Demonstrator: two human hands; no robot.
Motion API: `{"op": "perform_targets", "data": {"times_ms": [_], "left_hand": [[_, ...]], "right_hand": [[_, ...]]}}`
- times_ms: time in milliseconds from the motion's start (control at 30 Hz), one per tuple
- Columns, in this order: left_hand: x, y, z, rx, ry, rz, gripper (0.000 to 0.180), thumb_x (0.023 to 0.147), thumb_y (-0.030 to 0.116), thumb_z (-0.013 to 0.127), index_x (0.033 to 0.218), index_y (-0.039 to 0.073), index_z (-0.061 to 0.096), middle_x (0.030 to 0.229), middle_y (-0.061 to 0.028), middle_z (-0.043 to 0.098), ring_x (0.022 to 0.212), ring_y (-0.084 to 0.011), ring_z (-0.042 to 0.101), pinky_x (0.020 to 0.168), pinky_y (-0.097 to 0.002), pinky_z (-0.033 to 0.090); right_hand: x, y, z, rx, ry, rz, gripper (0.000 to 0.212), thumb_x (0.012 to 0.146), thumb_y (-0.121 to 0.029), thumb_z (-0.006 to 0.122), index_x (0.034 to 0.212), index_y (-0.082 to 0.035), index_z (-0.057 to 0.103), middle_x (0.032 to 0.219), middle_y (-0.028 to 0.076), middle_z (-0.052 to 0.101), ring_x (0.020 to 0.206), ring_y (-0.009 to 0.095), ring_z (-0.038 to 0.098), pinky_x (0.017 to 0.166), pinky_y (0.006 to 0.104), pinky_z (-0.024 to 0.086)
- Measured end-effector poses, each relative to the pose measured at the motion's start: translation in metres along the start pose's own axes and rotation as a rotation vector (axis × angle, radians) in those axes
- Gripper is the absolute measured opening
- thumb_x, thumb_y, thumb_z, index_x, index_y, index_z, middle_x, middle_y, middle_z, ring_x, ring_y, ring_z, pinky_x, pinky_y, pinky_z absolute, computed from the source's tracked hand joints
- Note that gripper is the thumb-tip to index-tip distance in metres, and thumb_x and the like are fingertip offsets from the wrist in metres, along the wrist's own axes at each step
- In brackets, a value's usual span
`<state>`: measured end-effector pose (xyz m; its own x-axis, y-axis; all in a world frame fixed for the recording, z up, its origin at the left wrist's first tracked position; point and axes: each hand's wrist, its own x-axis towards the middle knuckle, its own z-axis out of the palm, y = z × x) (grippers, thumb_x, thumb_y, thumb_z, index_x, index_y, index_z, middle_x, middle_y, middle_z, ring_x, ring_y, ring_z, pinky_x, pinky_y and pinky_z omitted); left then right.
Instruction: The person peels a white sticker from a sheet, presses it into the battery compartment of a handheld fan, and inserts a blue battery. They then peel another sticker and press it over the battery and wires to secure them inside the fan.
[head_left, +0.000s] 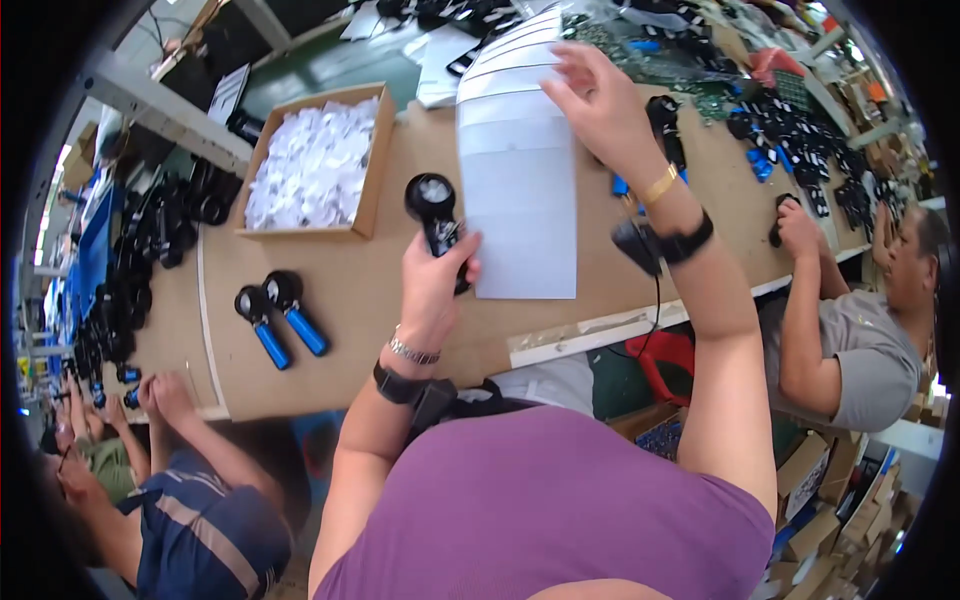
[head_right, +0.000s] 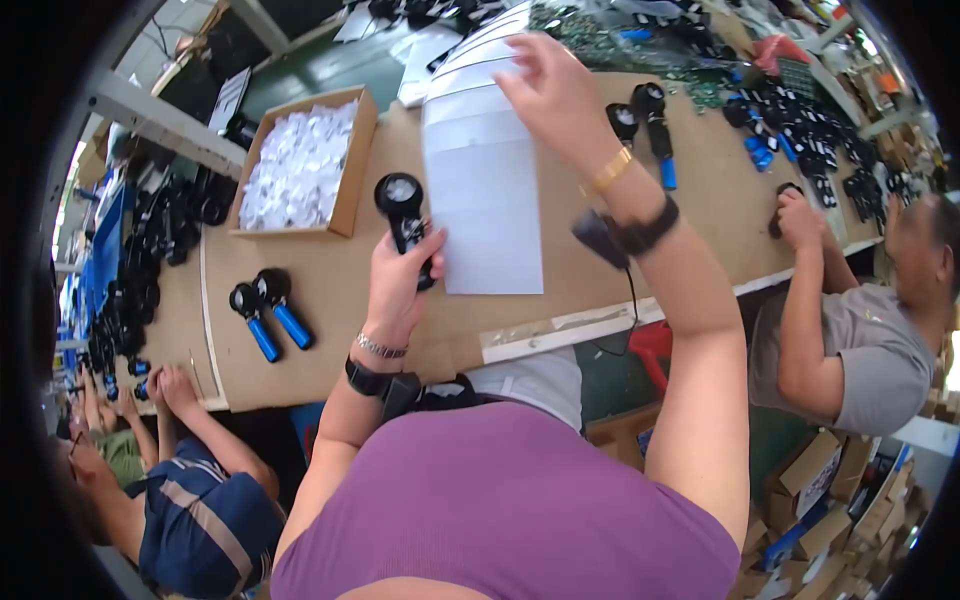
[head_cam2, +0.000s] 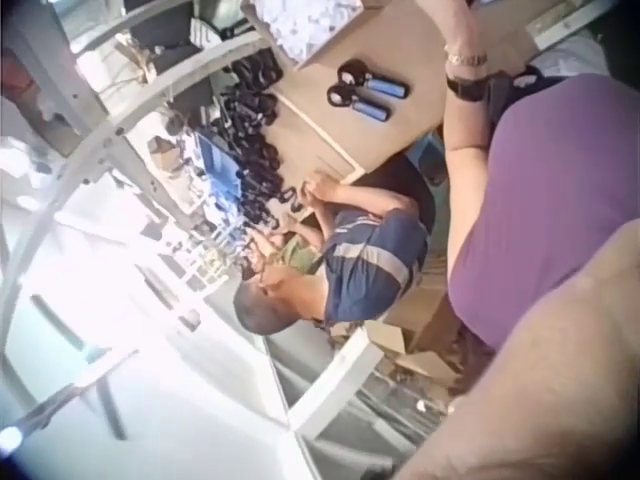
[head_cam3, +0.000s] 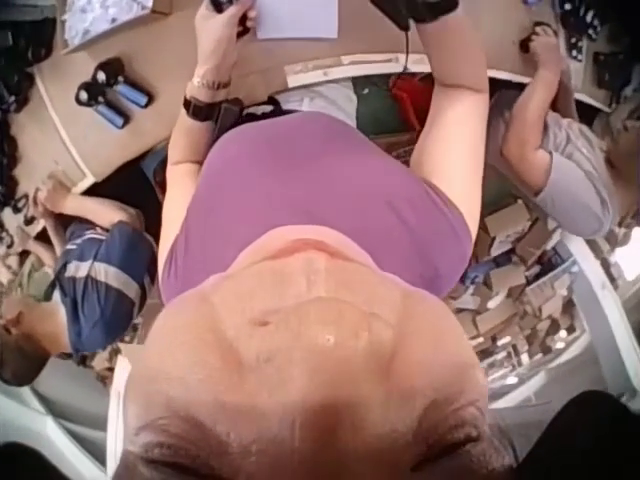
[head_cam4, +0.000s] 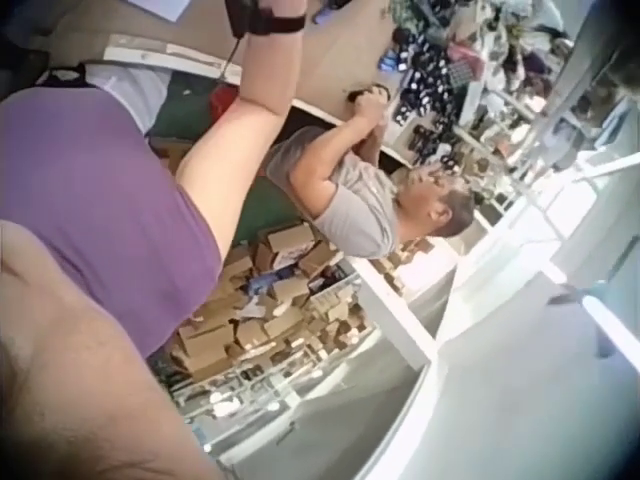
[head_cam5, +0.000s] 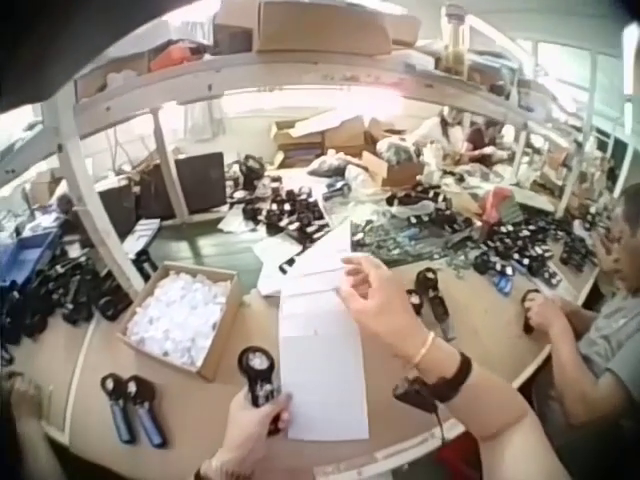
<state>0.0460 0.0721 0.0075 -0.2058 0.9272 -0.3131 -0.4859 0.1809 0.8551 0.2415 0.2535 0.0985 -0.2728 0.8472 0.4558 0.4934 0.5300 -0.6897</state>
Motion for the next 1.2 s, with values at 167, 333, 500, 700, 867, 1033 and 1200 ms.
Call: {"op": "perform_targets", "data": {"times_ms": [167,333,500,700,867,1033,1200], "left_hand": [[0.002,-0.014,0.001,-0.034,0.027,-0.046,0.02,0.09,0.0,0.076,0.102,0.0,0.06,0.08,-0.003,0.062,0.061,-0.011,0.059,0.054,-0.0261,0.047],[-0.003,-0.005,0.0,-0.018,-0.035,-0.041,0.02,0.092,0.004,0.076,0.103,0.0,0.06,0.083,-0.0051,0.065,0.062,-0.0105,0.06,0.055,-0.0259,0.048],[-0.003,0.008,-0.001,-0.065,-0.047,-0.002,0.021,0.093,0.009,0.078,0.104,0.001,0.061,0.086,-0.0062,0.067,0.067,-0.0102,0.062,0.056,-0.025,0.049],[0.006,0.005,0.002,-0.154,-0.043,0.036,0.023,0.092,0.009,0.079,0.104,0.002,0.06,0.09,-0.0061,0.067,0.075,-0.0111,0.063,0.057,-0.0245,0.05],[0.014,-0.009,-0.005,-0.155,-0.004,0.036,0.026,0.091,0.005,0.079,0.107,0.001,0.059,0.095,-0.0062,0.067,0.079,-0.012,0.064,0.058,-0.0253,0.051],[0.016,-0.016,-0.004,-0.066,0.031,0.097,0.027,0.09,0.003,0.078,0.108,0.0,0.058,0.096,-0.0065,0.066,0.079,-0.0128,0.066,0.059,-0.0262,0.053],[0.016,-0.016,0.005,0.023,-0.076,0.074,0.026,0.09,0.002,0.077,0.106,0.0,0.057,0.094,-0.0067,0.066,0.072,-0.0139,0.066,0.059,-0.028,0.055]], "right_hand": [[-0.107,0.025,0.021,-0.181,0.113,0.201,0.05,0.095,-0.015,0.076,0.137,0.002,0.054,0.125,0.015,0.068,0.105,0.018,0.069,0.091,0.0295,0.056],[-0.133,0.008,0.019,0.768,-0.009,0.528,0.046,0.099,-0.009,0.07,0.139,0.003,0.051,0.125,0.013,0.068,0.108,0.015,0.067,0.092,0.0278,0.056],[-0.141,0.001,0.004,0.878,-0.059,0.484,0.045,0.099,-0.005,0.068,0.14,0.003,0.05,0.123,0.012,0.069,0.109,0.014,0.067,0.093,0.0271,0.056],[-0.169,-0.008,0.009,0.856,-0.128,0.528,0.045,0.099,-0.004,0.068,0.141,0.003,0.05,0.123,0.01,0.069,0.109,0.013,0.067,0.093,0.0262,0.056],[-0.178,-0.002,0.015,0.513,-0.126,0.422,0.045,0.096,-0.002,0.071,0.138,0.0,0.055,0.121,0.01,0.07,0.106,0.014,0.068,0.089,0.0261,0.056],[-0.163,-0.023,0.014,0.049,-0.026,0.165,0.039,0.091,-0.001,0.074,0.129,-0.003,0.064,0.117,0.012,0.069,0.097,0.017,0.069,0.084,0.0295,0.056],[-0.146,-0.032,0.045,0.033,-0.122,-0.058,0.031,0.089,-0.003,0.069,0.12,-0.004,0.069,0.113,0.017,0.067,0.1,0.03,0.068,0.088,0.0414,0.055]]}}
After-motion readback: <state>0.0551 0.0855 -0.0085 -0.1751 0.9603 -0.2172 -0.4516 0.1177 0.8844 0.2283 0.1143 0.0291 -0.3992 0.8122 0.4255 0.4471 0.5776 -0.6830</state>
